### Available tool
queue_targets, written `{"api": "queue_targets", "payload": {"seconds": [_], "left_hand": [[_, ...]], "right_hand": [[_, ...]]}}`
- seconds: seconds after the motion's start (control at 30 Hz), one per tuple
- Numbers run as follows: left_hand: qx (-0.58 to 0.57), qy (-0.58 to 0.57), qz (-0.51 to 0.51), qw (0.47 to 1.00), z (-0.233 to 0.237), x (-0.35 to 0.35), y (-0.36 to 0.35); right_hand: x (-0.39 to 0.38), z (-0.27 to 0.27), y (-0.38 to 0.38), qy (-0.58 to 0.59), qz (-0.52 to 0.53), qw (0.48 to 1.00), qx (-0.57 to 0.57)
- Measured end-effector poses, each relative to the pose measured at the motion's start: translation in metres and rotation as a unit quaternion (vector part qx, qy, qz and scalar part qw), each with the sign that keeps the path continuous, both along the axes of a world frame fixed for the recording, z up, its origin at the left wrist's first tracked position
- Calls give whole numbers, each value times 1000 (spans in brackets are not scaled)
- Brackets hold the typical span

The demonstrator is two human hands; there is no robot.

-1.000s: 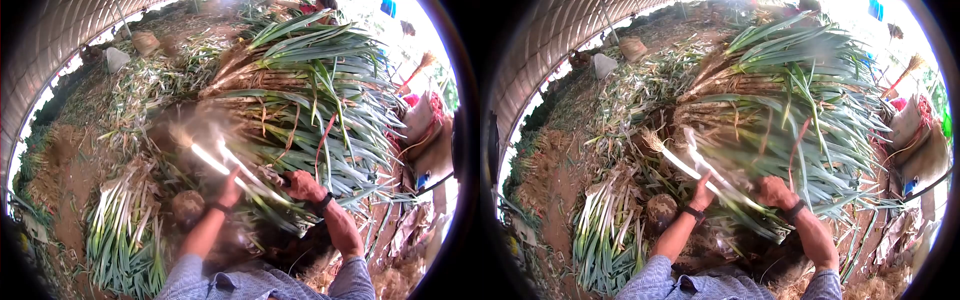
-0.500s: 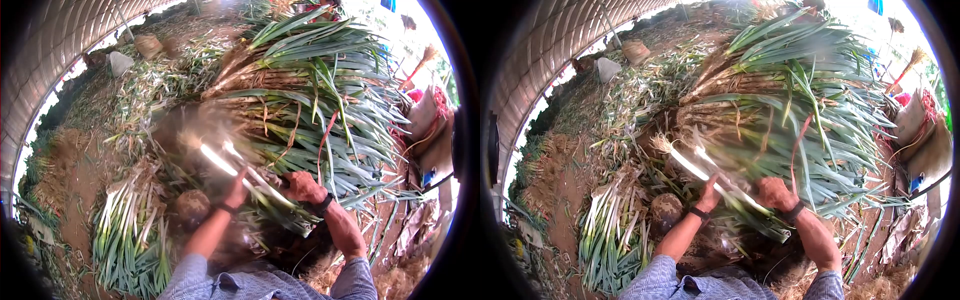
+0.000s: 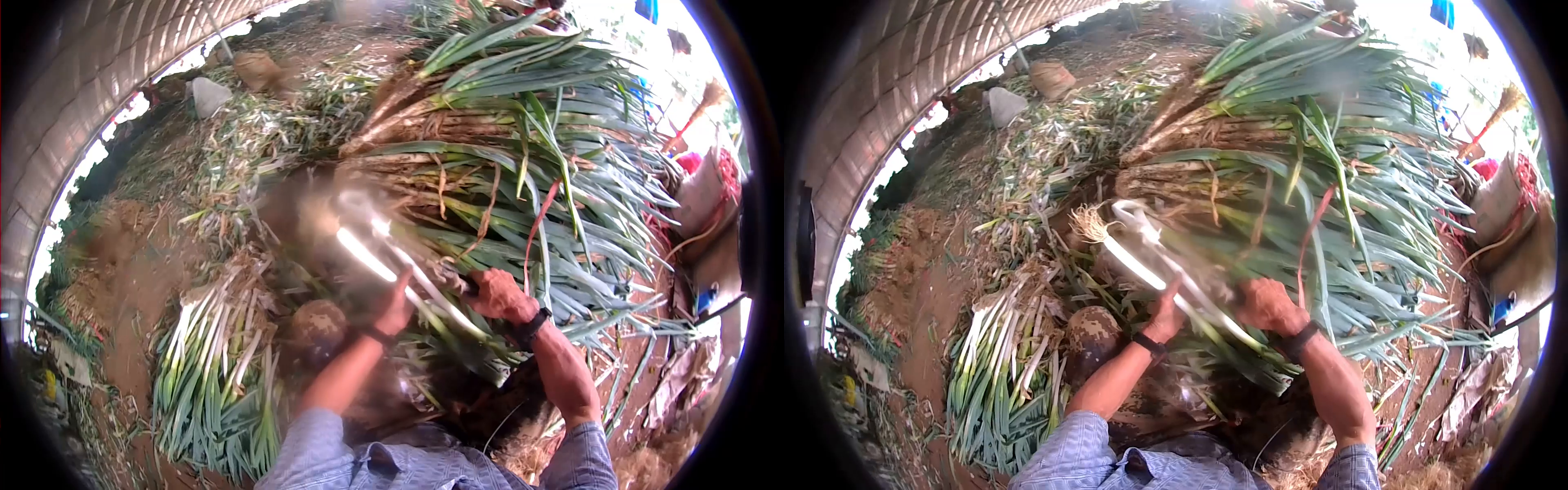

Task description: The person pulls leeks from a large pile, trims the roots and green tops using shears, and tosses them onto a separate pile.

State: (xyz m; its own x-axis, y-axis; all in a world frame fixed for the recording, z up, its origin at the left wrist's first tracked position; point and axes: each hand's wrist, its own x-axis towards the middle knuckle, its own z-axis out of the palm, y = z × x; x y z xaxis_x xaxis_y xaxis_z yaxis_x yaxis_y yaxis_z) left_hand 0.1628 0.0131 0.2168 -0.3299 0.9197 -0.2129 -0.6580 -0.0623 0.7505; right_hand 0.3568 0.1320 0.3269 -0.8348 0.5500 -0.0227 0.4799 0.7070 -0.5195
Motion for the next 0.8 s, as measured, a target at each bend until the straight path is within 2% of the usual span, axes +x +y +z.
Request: {"api": "queue_targets", "payload": {"seconds": [0.03,0.07,0.13,0.2,0.23,0.43,0.53,0.67,0.73,0.8], "left_hand": [[29,18,-11,999,-13,-4,0],[25,-2,0,1000,-18,-3,2],[-19,-51,73,996,-20,1,1],[-21,-48,76,996,-9,2,-5],[-5,-69,34,997,-52,-11,2],[-17,-63,82,994,-19,0,-6],[-18,-85,63,994,-24,1,-2],[-11,-56,104,993,-47,-2,6],[10,41,130,991,-74,-3,14],[-5,-28,50,998,-43,5,4]], "right_hand": [[1,-13,4,26,24,999,8],[1,-3,-1,-5,16,1000,-9],[3,-10,0,9,-4,1000,-19],[4,0,-1,-27,-17,999,5],[6,-5,0,-16,-7,1000,14],[13,-10,-2,9,11,1000,21],[12,-1,-8,7,1,1000,11],[13,-13,-3,29,30,999,14],[7,-12,-6,70,64,995,29],[6,-19,-4,66,65,995,28]]}}
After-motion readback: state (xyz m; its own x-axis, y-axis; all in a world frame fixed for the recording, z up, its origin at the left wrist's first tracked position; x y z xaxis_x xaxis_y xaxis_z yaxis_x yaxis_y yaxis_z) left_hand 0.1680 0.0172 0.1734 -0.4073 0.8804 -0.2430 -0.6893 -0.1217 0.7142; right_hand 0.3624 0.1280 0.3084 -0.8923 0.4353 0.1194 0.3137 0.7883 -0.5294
